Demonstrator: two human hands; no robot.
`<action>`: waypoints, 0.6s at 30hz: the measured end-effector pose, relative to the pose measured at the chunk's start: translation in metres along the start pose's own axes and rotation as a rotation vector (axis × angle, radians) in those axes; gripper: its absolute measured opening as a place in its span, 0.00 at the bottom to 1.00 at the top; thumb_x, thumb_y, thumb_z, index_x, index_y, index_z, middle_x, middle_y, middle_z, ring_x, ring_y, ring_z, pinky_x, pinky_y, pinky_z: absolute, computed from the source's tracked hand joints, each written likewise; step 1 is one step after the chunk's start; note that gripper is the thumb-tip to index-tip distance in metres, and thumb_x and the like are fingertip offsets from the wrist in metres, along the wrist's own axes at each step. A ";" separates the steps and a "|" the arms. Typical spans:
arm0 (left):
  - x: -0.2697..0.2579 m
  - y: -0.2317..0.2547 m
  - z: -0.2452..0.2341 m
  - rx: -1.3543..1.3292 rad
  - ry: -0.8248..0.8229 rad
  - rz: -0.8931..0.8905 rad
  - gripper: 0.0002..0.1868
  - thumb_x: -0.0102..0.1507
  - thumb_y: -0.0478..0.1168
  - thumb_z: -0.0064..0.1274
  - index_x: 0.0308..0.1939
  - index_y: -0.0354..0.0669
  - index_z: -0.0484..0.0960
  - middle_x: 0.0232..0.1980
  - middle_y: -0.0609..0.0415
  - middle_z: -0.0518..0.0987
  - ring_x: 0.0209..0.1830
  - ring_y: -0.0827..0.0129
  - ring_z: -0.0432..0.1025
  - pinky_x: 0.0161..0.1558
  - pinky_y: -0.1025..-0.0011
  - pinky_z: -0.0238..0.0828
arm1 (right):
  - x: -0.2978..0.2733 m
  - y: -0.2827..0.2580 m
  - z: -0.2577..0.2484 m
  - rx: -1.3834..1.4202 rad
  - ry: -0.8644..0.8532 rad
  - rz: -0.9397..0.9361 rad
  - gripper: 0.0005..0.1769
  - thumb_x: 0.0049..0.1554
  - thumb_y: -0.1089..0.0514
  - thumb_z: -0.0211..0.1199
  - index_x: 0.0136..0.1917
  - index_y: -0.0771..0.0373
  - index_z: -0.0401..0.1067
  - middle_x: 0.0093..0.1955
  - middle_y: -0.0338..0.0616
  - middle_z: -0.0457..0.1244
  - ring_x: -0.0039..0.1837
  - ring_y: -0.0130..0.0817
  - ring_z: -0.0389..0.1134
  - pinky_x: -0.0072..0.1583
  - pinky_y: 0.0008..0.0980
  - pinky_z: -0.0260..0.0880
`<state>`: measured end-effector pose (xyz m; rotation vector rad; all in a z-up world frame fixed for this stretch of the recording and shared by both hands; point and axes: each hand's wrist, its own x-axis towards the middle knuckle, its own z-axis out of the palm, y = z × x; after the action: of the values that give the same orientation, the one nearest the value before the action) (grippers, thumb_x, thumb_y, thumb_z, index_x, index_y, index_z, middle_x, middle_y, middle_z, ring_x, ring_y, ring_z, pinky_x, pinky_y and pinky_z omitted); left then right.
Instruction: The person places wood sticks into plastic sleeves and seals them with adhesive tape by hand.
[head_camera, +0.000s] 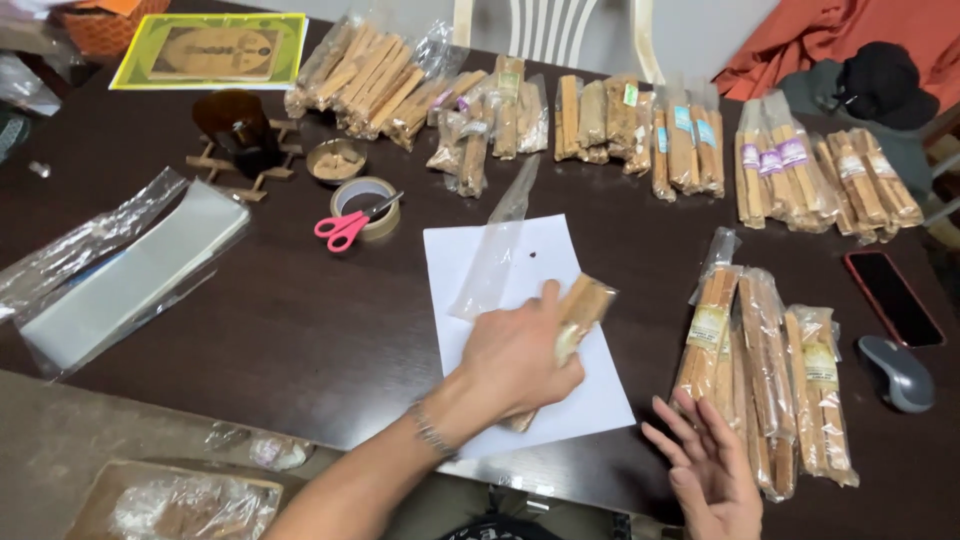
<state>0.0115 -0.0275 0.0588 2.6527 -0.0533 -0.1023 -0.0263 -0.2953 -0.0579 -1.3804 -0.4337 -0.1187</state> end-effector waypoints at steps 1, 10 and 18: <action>-0.010 -0.001 -0.020 -0.084 -0.044 -0.067 0.28 0.56 0.53 0.46 0.56 0.44 0.63 0.36 0.50 0.83 0.34 0.42 0.77 0.35 0.48 0.69 | 0.000 0.004 -0.003 0.007 0.029 -0.025 0.39 0.55 0.66 0.54 0.78 0.76 0.49 0.77 0.74 0.53 0.74 0.72 0.62 0.68 0.62 0.72; -0.111 -0.125 -0.053 -0.314 0.172 -0.698 0.42 0.52 0.55 0.64 0.67 0.60 0.63 0.42 0.69 0.82 0.44 0.68 0.80 0.53 0.66 0.71 | -0.021 0.086 -0.096 0.004 -0.209 0.030 0.40 0.55 0.77 0.52 0.79 0.65 0.51 0.74 0.73 0.59 0.69 0.65 0.71 0.72 0.53 0.69; -0.149 -0.204 -0.056 0.041 0.389 -0.857 0.46 0.54 0.58 0.59 0.71 0.46 0.60 0.46 0.57 0.84 0.51 0.50 0.79 0.51 0.48 0.74 | 0.047 0.129 -0.148 1.285 -0.508 0.620 0.25 0.78 0.64 0.42 0.77 0.90 0.46 0.77 0.95 0.47 0.78 0.82 0.46 0.74 0.61 0.36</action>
<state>-0.1283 0.1873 0.0218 2.4932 1.2046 0.1387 0.0931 -0.4050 -0.1784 -0.1893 -0.3558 0.8997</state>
